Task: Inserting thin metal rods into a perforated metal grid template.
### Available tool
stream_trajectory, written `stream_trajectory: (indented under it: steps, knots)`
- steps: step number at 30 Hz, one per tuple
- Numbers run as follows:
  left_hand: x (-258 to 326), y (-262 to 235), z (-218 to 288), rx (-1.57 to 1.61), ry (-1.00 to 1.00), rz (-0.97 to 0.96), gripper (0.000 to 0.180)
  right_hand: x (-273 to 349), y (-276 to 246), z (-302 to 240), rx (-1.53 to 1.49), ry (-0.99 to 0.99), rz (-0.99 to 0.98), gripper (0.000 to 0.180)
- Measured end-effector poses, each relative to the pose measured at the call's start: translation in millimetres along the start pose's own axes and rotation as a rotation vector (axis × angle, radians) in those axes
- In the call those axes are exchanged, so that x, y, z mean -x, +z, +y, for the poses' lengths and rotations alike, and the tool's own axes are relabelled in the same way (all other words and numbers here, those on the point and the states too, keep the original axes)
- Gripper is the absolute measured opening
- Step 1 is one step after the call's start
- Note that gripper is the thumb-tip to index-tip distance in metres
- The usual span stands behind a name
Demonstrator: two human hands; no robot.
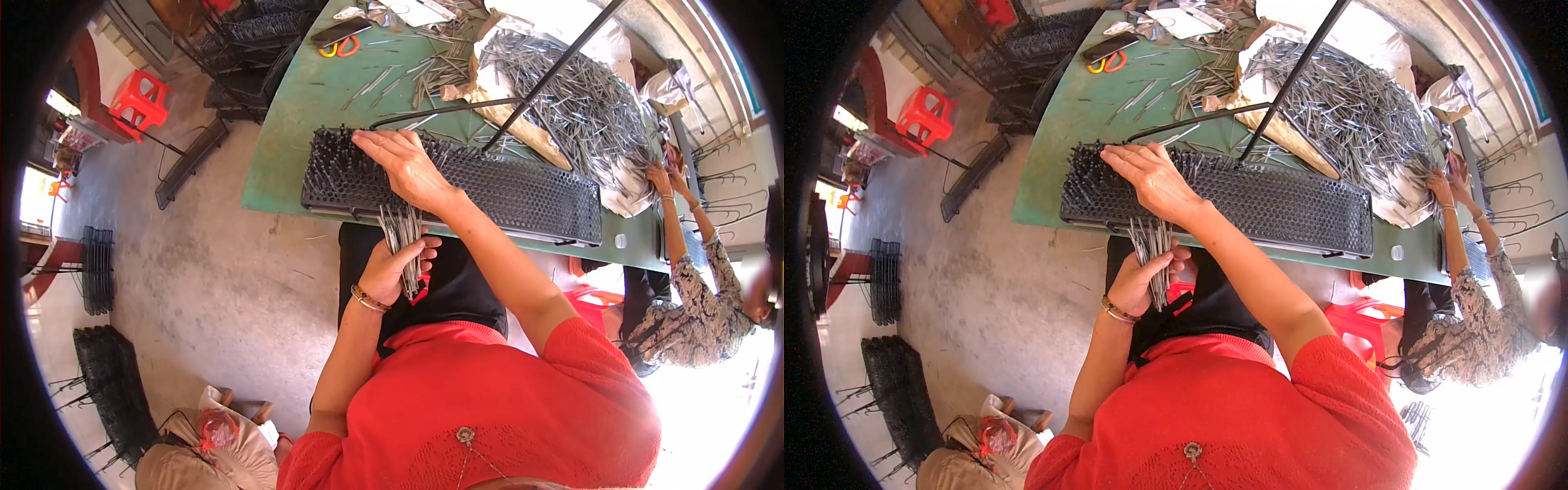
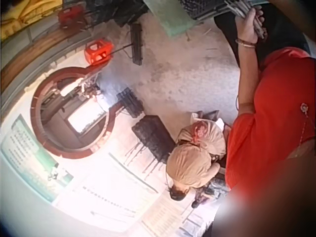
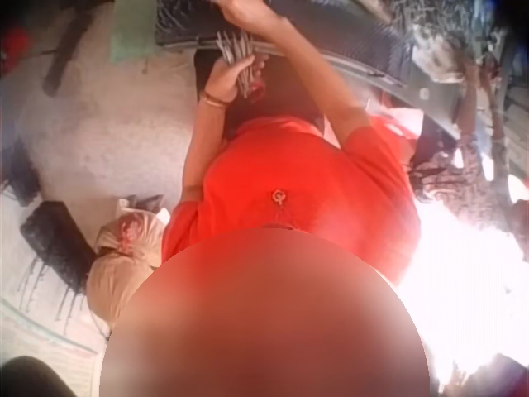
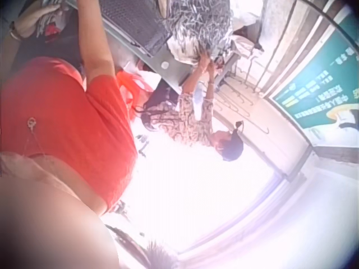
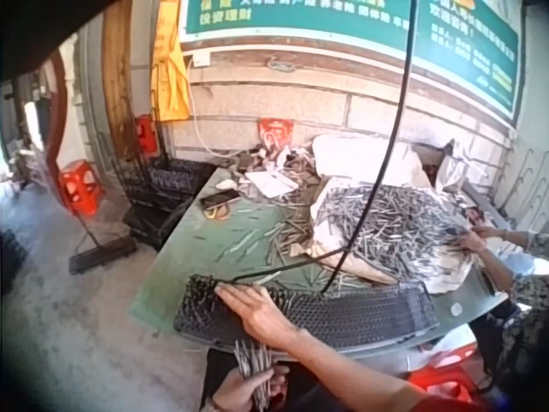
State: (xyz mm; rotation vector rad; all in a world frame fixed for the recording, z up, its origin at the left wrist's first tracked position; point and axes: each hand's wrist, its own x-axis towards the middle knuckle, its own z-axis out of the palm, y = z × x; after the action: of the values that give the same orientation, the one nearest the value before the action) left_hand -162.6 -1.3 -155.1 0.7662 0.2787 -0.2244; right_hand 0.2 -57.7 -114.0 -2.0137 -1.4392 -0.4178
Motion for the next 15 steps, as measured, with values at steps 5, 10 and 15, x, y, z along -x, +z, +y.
stream_trajectory:
  steps: [5,10,15]
  knots:
    - [-2,-3,0,0.041,0.001,0.03,0.03,3,1,1,0.074,-0.005,-0.042,0.052]
    - [1,-3,0,0.047,0.014,0.072,0.029,16,-15,-7,0.066,0.059,0.093,0.043]
    - [1,7,9,0.123,0.093,0.059,0.029,38,-39,-23,-0.188,0.37,0.065,0.024]
